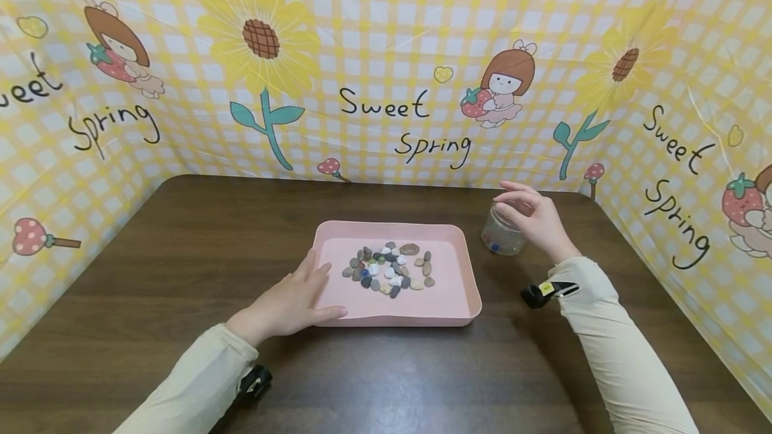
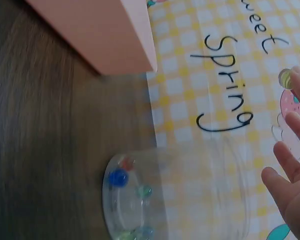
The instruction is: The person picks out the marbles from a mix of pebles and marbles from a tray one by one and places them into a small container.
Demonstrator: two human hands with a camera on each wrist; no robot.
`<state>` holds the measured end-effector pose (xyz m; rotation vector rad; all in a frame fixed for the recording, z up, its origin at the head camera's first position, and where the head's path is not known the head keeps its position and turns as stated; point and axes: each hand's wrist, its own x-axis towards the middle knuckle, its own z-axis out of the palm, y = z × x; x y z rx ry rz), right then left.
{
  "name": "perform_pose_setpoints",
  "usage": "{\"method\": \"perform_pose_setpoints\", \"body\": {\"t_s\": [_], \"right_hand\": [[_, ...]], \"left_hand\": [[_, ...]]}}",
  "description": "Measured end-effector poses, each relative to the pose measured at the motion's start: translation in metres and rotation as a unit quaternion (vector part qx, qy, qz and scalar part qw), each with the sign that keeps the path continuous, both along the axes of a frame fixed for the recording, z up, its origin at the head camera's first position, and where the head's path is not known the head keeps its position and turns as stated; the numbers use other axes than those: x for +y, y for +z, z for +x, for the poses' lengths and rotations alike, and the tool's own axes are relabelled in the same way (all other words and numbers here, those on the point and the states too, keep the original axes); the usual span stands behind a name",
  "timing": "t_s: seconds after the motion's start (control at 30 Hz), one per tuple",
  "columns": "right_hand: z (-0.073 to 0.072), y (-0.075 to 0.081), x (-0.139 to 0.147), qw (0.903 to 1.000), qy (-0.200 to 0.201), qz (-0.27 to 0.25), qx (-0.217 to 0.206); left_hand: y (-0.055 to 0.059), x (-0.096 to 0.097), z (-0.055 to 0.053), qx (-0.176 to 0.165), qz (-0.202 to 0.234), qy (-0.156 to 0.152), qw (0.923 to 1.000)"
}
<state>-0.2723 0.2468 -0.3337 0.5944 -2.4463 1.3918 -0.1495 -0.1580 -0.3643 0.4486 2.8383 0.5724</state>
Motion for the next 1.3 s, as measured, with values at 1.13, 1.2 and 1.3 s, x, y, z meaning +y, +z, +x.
{"method": "perform_pose_setpoints", "body": {"t_s": [1.13, 1.2, 1.3], "right_hand": [[-0.009, -0.026, 0.035, 0.9869, -0.158, 0.031, -0.005], [-0.007, -0.025, 0.034, 0.9849, -0.169, 0.034, -0.019], [-0.006, -0.025, 0.033, 0.9827, -0.179, 0.032, -0.037]], "left_hand": [[-0.001, 0.000, -0.001, 0.008, -0.005, 0.002, 1.0000], [-0.002, 0.000, -0.001, 0.005, -0.004, 0.004, 1.0000], [-0.002, 0.000, -0.001, 0.006, -0.003, 0.002, 1.0000]]}}
